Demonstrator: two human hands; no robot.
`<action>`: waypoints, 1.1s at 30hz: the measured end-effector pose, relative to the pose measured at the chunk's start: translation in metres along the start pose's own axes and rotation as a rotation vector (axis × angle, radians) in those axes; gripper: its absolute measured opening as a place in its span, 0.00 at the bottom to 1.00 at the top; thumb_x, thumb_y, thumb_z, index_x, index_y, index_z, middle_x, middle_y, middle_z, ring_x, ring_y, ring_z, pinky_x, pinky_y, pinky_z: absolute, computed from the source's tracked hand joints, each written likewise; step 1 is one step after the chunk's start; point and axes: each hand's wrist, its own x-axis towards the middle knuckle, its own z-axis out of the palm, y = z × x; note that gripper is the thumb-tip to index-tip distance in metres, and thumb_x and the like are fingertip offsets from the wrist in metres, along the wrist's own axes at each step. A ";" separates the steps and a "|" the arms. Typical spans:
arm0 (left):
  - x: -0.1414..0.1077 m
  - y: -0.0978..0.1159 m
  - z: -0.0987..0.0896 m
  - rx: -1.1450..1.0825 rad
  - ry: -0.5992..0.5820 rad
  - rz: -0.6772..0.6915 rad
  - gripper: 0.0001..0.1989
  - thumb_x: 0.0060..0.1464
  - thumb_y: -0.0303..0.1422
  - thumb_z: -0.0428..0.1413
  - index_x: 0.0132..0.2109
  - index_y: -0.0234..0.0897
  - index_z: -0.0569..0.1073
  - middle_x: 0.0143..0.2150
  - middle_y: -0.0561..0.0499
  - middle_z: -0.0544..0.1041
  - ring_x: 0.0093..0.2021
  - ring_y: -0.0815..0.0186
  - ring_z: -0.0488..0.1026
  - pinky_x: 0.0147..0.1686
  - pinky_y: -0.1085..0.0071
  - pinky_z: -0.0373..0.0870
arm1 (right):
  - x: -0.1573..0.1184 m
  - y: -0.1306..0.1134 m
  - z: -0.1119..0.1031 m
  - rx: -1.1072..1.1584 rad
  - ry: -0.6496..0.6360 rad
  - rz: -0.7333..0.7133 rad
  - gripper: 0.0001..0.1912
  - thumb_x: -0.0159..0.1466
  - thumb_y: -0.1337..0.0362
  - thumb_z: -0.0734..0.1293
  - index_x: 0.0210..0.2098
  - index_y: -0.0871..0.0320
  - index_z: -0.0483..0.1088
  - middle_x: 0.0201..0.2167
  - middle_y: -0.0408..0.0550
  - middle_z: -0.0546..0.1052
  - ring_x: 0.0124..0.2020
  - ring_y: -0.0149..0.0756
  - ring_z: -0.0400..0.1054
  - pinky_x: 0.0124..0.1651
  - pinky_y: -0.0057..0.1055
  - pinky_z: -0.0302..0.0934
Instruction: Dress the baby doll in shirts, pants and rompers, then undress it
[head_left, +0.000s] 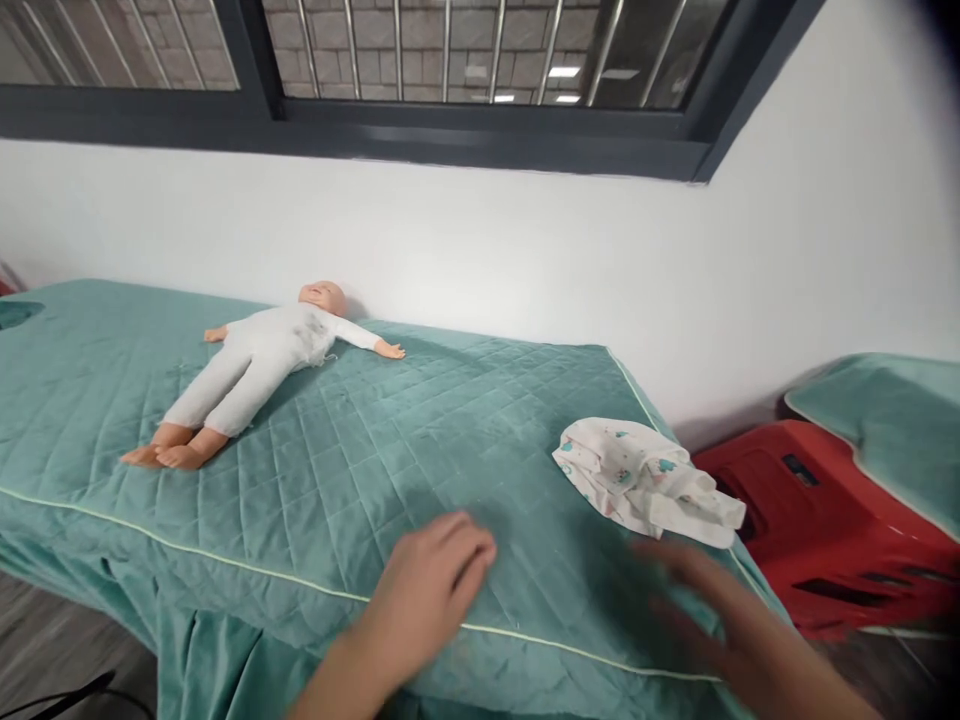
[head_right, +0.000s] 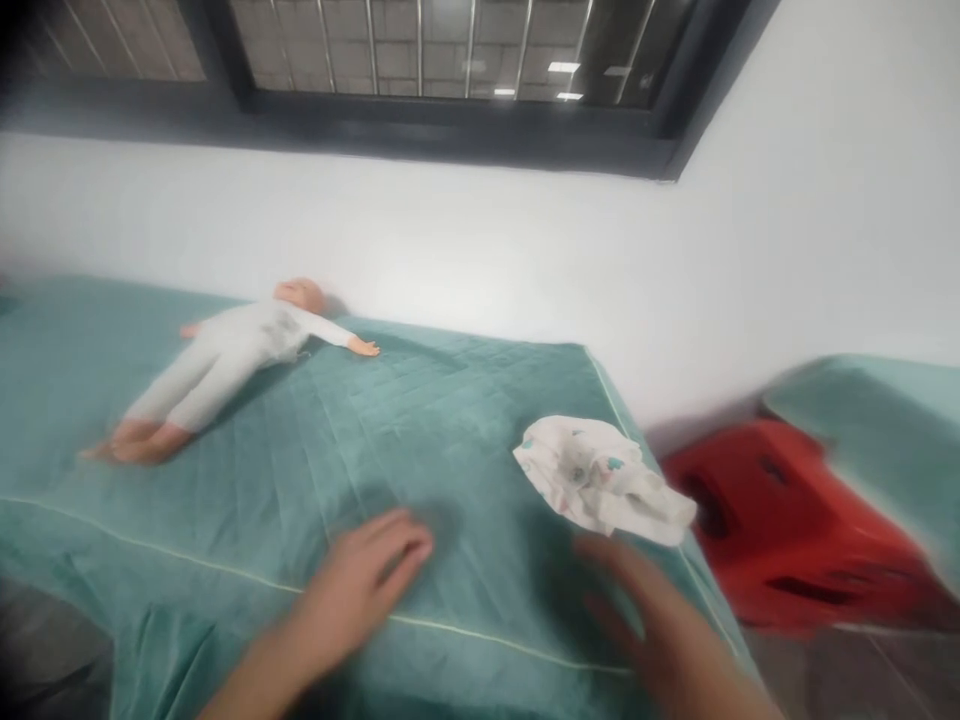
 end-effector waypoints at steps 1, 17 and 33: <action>0.022 -0.007 0.000 -0.045 0.038 -0.015 0.12 0.65 0.36 0.46 0.42 0.42 0.74 0.40 0.51 0.77 0.41 0.65 0.74 0.43 0.68 0.70 | 0.017 0.012 0.005 -0.042 0.016 -0.008 0.21 0.64 0.49 0.65 0.53 0.51 0.69 0.55 0.53 0.72 0.56 0.50 0.68 0.59 0.49 0.63; 0.096 -0.066 0.001 -0.751 0.231 -0.092 0.35 0.43 0.37 0.69 0.60 0.46 0.71 0.63 0.47 0.69 0.62 0.56 0.66 0.61 0.64 0.62 | 0.142 -0.068 0.102 0.378 -0.069 0.246 0.19 0.59 0.53 0.66 0.45 0.56 0.68 0.36 0.46 0.77 0.36 0.41 0.70 0.38 0.35 0.63; 0.102 -0.082 -0.007 -1.359 0.708 -0.464 0.24 0.54 0.49 0.60 0.49 0.36 0.75 0.46 0.46 0.81 0.48 0.58 0.77 0.50 0.63 0.71 | 0.192 -0.126 0.095 0.258 0.257 -0.077 0.12 0.63 0.64 0.63 0.46 0.54 0.69 0.45 0.51 0.74 0.44 0.43 0.70 0.47 0.42 0.66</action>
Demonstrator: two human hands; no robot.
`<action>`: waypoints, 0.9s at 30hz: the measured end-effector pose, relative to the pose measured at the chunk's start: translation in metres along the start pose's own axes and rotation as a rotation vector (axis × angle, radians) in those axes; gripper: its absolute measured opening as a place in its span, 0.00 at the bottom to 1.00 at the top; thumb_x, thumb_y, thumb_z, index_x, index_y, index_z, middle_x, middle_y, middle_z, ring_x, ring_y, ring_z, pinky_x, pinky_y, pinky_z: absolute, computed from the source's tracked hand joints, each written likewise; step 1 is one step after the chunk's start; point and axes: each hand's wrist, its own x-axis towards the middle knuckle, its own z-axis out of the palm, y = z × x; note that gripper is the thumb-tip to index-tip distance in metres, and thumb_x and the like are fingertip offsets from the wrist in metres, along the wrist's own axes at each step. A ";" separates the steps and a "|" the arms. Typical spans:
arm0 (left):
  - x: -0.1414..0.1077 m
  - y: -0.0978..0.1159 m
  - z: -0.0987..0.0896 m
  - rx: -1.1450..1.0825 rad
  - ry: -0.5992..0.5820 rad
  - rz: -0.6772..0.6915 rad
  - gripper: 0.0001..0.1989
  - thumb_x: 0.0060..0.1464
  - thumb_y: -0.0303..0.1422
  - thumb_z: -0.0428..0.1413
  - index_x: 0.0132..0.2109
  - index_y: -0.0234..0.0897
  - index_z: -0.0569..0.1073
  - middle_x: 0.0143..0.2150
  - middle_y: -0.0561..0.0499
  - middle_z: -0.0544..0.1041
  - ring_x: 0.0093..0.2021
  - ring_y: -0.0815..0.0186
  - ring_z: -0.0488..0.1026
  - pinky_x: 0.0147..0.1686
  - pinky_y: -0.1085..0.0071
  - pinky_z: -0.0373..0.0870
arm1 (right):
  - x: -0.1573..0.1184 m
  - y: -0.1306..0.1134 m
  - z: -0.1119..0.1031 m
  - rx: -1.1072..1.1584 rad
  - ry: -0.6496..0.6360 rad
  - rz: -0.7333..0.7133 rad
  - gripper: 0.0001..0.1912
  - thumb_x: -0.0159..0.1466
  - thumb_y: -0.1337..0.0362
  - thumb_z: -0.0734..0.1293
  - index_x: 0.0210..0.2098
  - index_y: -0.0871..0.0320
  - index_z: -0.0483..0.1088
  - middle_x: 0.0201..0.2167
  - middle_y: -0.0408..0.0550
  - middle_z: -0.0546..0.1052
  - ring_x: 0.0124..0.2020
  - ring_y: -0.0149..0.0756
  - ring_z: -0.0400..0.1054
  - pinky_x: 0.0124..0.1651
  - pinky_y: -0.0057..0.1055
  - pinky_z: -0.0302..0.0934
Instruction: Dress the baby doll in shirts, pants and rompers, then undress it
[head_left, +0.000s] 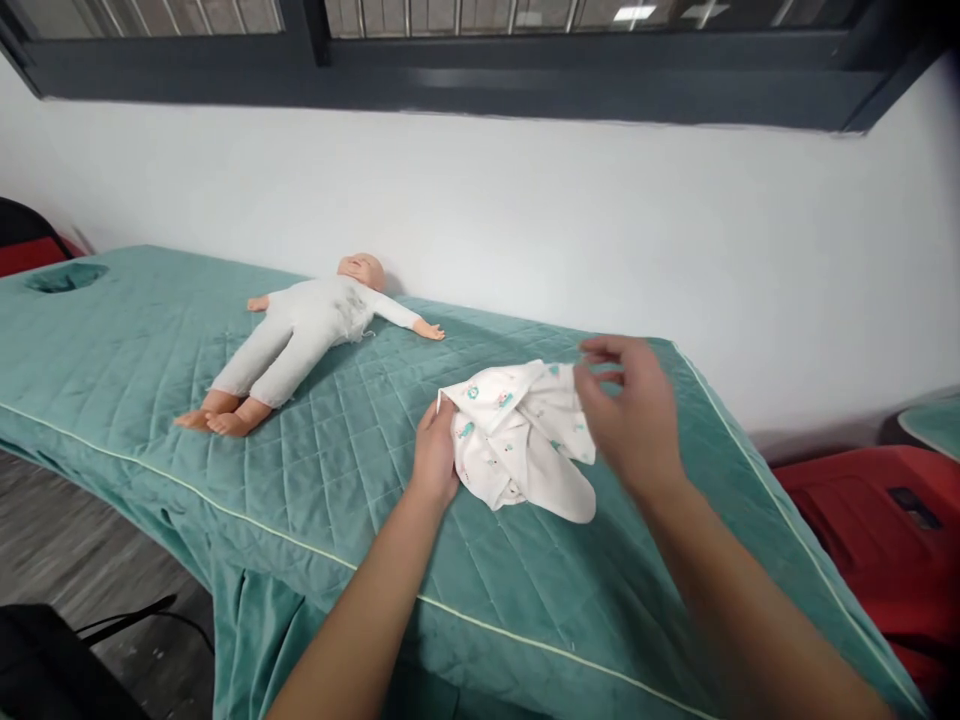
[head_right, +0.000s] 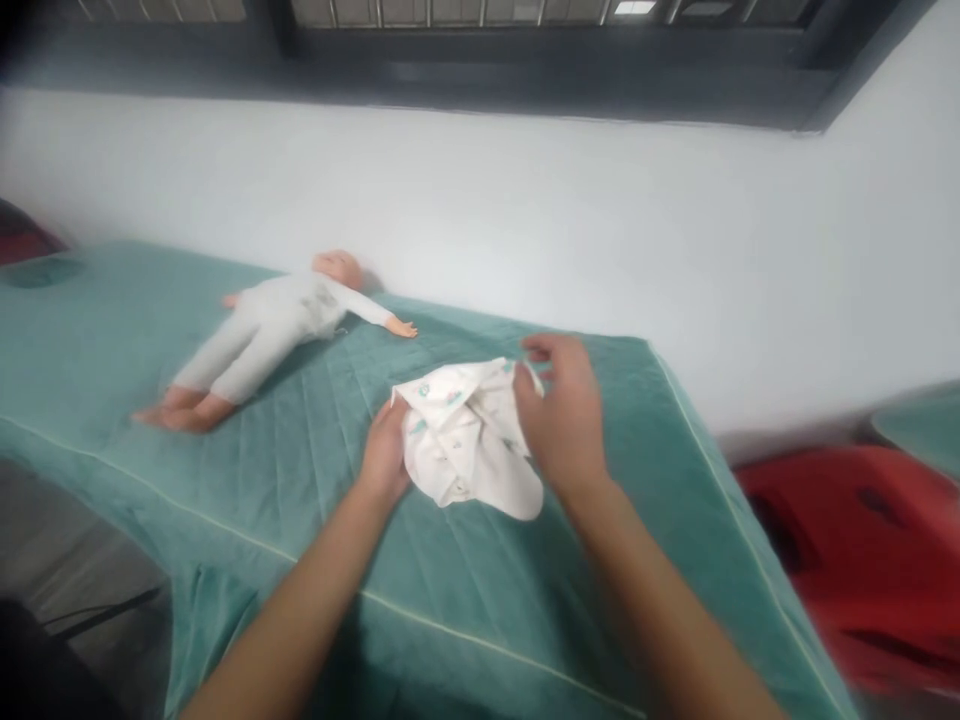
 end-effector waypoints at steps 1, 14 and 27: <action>0.001 0.001 0.000 -0.046 -0.018 -0.021 0.23 0.54 0.48 0.60 0.49 0.35 0.75 0.45 0.45 0.81 0.47 0.58 0.78 0.50 0.62 0.72 | -0.013 -0.004 0.003 0.012 -0.064 -0.027 0.11 0.64 0.63 0.62 0.46 0.53 0.69 0.45 0.51 0.74 0.45 0.43 0.70 0.48 0.42 0.66; 0.002 0.004 -0.005 -0.104 -0.134 -0.060 0.25 0.54 0.50 0.59 0.49 0.34 0.75 0.45 0.44 0.81 0.49 0.54 0.77 0.53 0.59 0.71 | -0.061 0.000 0.013 0.123 -0.287 0.018 0.07 0.64 0.60 0.64 0.29 0.53 0.68 0.47 0.50 0.74 0.50 0.48 0.68 0.54 0.47 0.62; -0.006 0.001 -0.003 0.124 -0.372 0.051 0.19 0.52 0.38 0.63 0.51 0.41 0.77 0.58 0.47 0.76 0.61 0.55 0.69 0.55 0.62 0.68 | 0.022 -0.070 -0.030 0.852 -0.365 0.245 0.17 0.70 0.49 0.55 0.45 0.51 0.69 0.46 0.47 0.75 0.49 0.43 0.72 0.47 0.43 0.69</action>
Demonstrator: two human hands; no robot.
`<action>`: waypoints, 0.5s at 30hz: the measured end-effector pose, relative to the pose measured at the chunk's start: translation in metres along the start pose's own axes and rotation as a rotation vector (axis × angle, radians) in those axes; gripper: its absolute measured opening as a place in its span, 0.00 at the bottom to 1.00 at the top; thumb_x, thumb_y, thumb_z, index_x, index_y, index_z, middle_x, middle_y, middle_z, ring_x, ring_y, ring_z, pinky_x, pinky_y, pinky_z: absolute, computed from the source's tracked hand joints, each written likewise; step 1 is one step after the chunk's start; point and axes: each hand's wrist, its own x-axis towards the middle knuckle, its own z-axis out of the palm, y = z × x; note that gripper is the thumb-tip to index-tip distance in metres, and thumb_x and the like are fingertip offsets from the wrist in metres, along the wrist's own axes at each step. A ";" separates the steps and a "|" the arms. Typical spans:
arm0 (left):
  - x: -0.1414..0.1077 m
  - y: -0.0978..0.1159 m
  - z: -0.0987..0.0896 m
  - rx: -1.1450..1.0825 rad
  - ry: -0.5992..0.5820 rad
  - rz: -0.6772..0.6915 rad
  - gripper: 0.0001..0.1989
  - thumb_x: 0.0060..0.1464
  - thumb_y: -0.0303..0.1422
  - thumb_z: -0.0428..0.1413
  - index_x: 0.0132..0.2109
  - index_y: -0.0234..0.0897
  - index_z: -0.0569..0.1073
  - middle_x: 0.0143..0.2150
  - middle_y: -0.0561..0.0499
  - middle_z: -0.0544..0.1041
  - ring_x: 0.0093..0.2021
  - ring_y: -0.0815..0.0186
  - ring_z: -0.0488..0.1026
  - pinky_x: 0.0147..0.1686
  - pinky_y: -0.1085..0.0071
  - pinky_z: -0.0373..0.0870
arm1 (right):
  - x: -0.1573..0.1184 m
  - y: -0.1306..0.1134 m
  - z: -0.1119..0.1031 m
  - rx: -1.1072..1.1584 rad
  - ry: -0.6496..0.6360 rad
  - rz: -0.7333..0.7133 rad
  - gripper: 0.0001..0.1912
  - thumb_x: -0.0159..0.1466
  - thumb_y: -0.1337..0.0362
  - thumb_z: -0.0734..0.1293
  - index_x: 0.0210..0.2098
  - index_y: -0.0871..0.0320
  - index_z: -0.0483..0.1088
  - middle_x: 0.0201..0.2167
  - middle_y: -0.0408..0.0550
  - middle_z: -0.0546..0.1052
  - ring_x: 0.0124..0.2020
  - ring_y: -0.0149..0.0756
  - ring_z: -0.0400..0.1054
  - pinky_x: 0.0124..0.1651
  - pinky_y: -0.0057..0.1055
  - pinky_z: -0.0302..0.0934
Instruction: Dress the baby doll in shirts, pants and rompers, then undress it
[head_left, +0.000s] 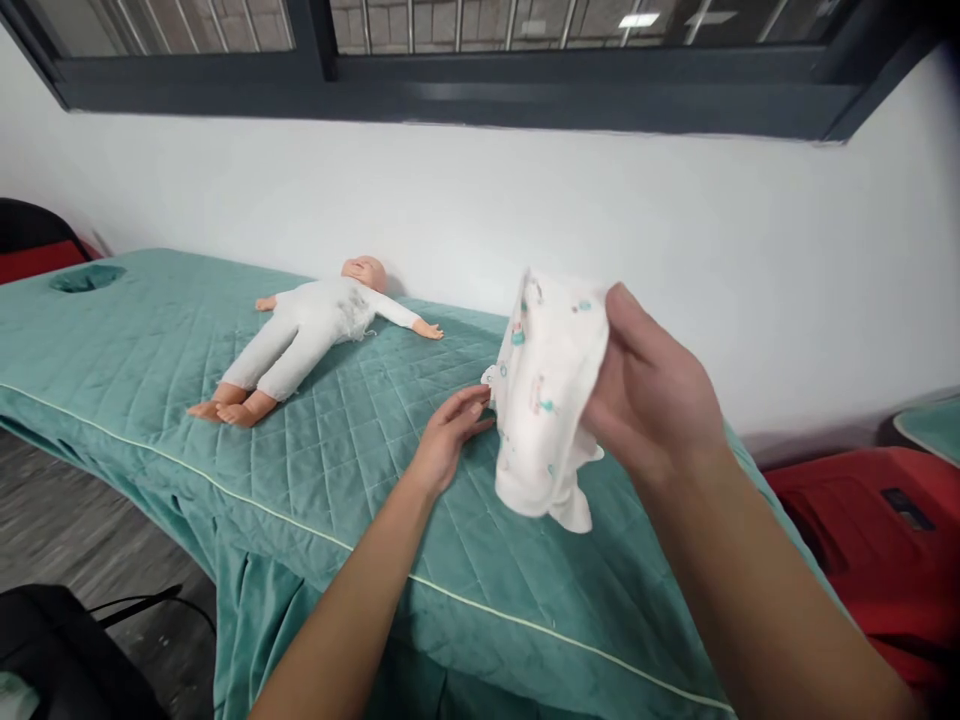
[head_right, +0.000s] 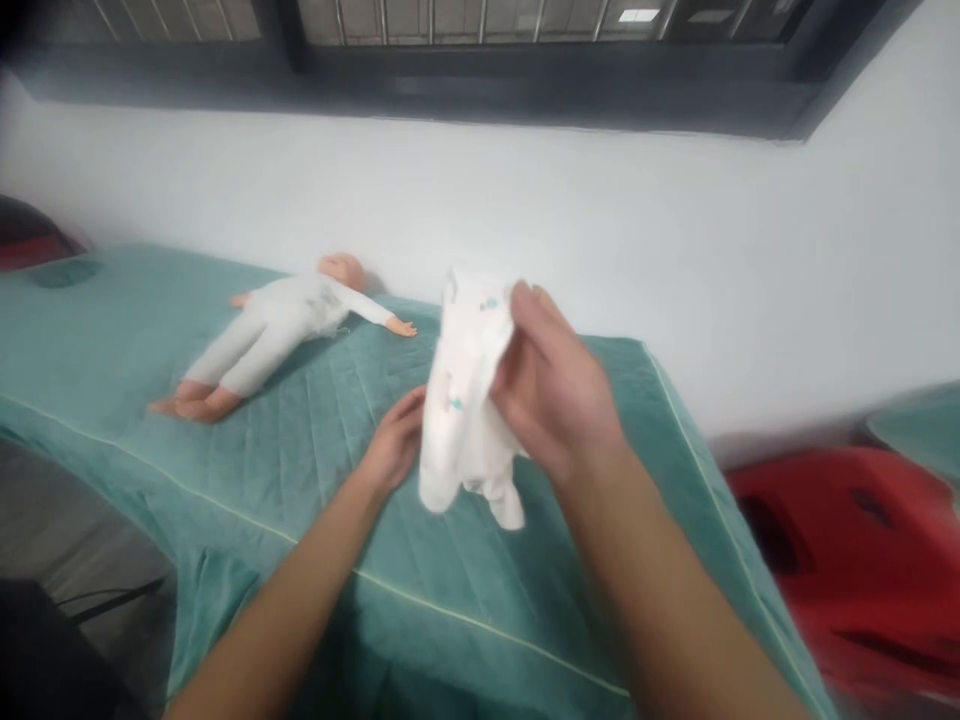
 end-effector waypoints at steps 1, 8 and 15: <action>-0.001 0.000 0.000 0.020 -0.037 0.015 0.21 0.50 0.34 0.65 0.52 0.42 0.77 0.58 0.47 0.75 0.62 0.54 0.68 0.57 0.62 0.67 | 0.010 0.004 0.001 -0.038 -0.009 -0.065 0.18 0.70 0.49 0.54 0.49 0.50 0.68 0.50 0.47 0.74 0.53 0.43 0.70 0.50 0.44 0.68; -0.007 0.004 0.003 0.077 -0.225 -0.008 0.37 0.47 0.32 0.67 0.64 0.47 0.66 0.67 0.47 0.66 0.67 0.54 0.62 0.63 0.59 0.62 | 0.030 0.083 -0.014 -0.479 -0.016 -0.132 0.26 0.63 0.58 0.66 0.60 0.51 0.65 0.70 0.48 0.56 0.71 0.49 0.47 0.67 0.54 0.54; -0.010 0.007 0.010 0.355 -0.375 0.011 0.45 0.41 0.35 0.71 0.66 0.44 0.63 0.70 0.45 0.61 0.69 0.52 0.57 0.68 0.56 0.53 | -0.081 0.120 -0.037 -0.625 0.366 -0.128 0.18 0.65 0.57 0.65 0.54 0.51 0.66 0.65 0.53 0.63 0.66 0.45 0.56 0.66 0.50 0.55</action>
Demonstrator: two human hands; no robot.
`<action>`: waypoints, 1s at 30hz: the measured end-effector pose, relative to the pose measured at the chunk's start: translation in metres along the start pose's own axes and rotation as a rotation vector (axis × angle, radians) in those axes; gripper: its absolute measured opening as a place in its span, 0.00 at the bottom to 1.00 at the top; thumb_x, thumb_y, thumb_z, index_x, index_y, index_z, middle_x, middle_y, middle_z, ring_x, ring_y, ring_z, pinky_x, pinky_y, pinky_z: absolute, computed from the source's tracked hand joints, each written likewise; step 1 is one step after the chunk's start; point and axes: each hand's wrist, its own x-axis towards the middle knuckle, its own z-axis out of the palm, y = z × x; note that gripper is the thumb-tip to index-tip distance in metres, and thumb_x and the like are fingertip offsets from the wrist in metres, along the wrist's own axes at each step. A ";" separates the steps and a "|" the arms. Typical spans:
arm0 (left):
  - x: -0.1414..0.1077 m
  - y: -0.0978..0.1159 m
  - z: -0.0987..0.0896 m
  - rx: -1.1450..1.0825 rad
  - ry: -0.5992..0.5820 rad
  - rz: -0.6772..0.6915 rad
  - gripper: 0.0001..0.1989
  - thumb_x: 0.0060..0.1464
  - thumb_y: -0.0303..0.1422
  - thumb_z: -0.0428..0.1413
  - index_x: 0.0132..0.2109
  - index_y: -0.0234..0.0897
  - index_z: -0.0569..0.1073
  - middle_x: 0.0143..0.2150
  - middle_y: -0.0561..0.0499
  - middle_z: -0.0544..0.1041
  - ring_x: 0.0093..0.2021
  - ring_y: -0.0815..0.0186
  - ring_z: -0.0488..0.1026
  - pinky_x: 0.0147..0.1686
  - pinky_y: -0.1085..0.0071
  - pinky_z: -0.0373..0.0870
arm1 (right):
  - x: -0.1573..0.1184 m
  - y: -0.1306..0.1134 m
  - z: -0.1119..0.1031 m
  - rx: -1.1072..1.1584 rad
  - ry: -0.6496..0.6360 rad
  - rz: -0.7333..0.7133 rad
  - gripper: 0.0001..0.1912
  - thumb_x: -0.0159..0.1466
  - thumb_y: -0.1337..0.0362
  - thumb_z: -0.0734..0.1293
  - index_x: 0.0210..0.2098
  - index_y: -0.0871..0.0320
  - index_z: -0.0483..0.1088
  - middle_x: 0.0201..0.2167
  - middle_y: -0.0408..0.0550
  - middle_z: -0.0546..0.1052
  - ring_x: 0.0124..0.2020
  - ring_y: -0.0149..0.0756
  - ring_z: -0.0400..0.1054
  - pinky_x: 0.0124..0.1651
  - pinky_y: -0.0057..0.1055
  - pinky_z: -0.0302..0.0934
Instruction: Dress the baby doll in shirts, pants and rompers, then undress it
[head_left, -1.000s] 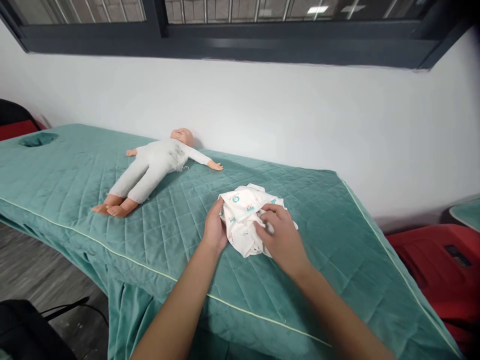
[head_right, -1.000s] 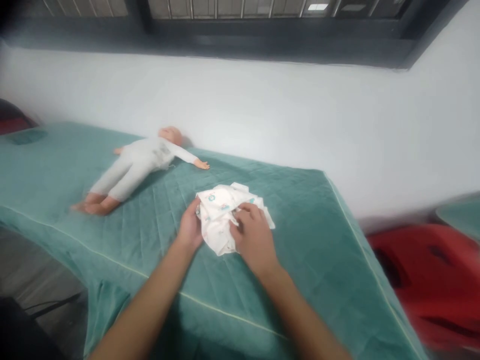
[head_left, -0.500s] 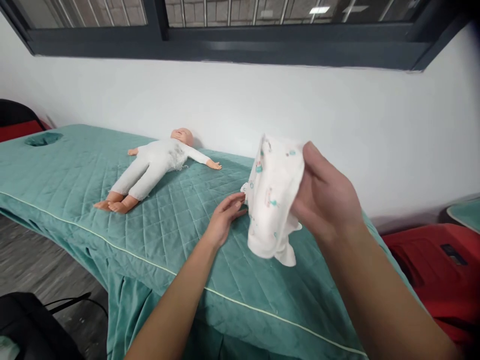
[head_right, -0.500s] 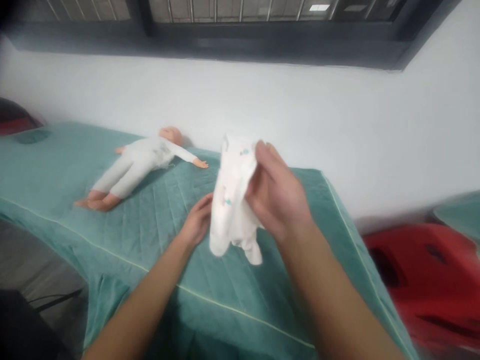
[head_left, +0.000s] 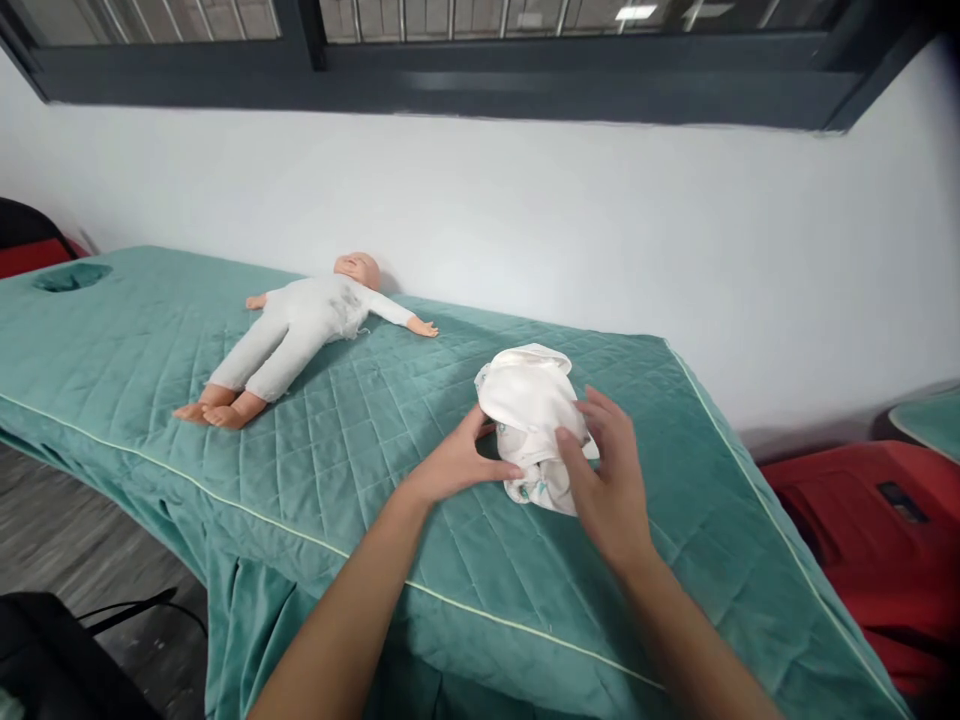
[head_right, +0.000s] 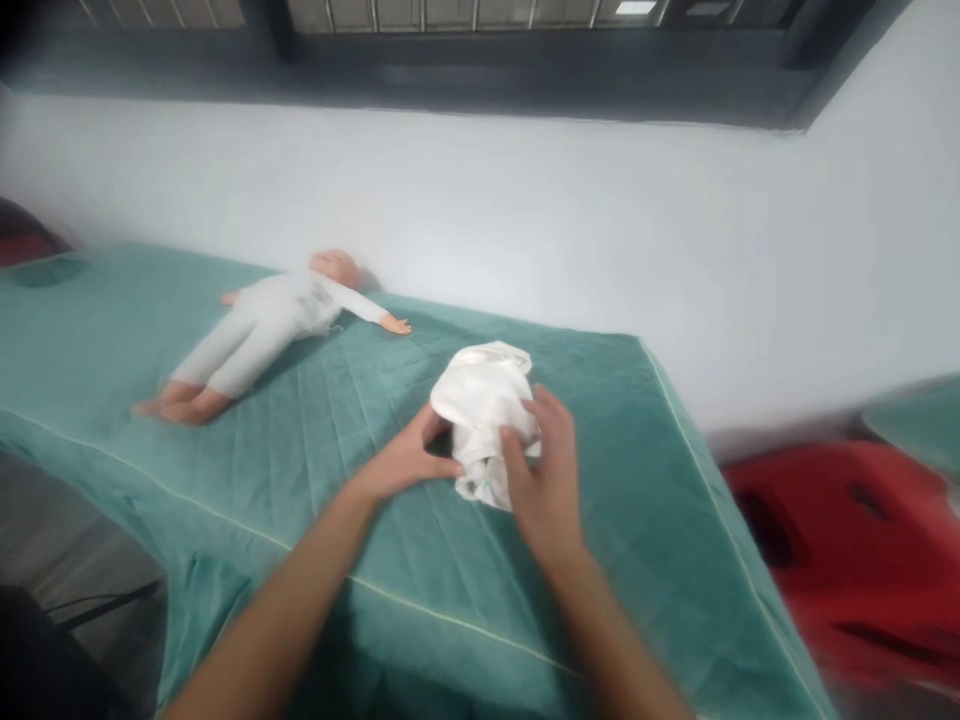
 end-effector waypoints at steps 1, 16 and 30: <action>-0.001 0.000 0.001 0.078 -0.010 -0.007 0.44 0.41 0.35 0.71 0.66 0.43 0.64 0.69 0.44 0.62 0.69 0.51 0.57 0.69 0.55 0.52 | -0.012 0.004 -0.005 0.029 0.044 0.056 0.18 0.65 0.56 0.66 0.53 0.51 0.66 0.63 0.53 0.64 0.65 0.45 0.58 0.64 0.48 0.58; 0.002 -0.015 0.000 -0.050 0.396 -0.037 0.12 0.54 0.39 0.60 0.41 0.37 0.78 0.40 0.51 0.79 0.43 0.63 0.72 0.49 0.66 0.68 | -0.014 -0.007 0.040 -0.057 -0.180 0.197 0.21 0.61 0.56 0.67 0.50 0.57 0.64 0.47 0.55 0.73 0.48 0.48 0.68 0.51 0.45 0.63; 0.006 -0.016 -0.011 -0.612 0.768 0.080 0.11 0.47 0.34 0.65 0.36 0.35 0.74 0.34 0.53 0.77 0.34 0.71 0.73 0.38 0.75 0.69 | -0.032 -0.002 -0.086 -0.124 0.013 0.466 0.16 0.57 0.55 0.67 0.42 0.56 0.72 0.25 0.41 0.73 0.23 0.35 0.65 0.25 0.31 0.60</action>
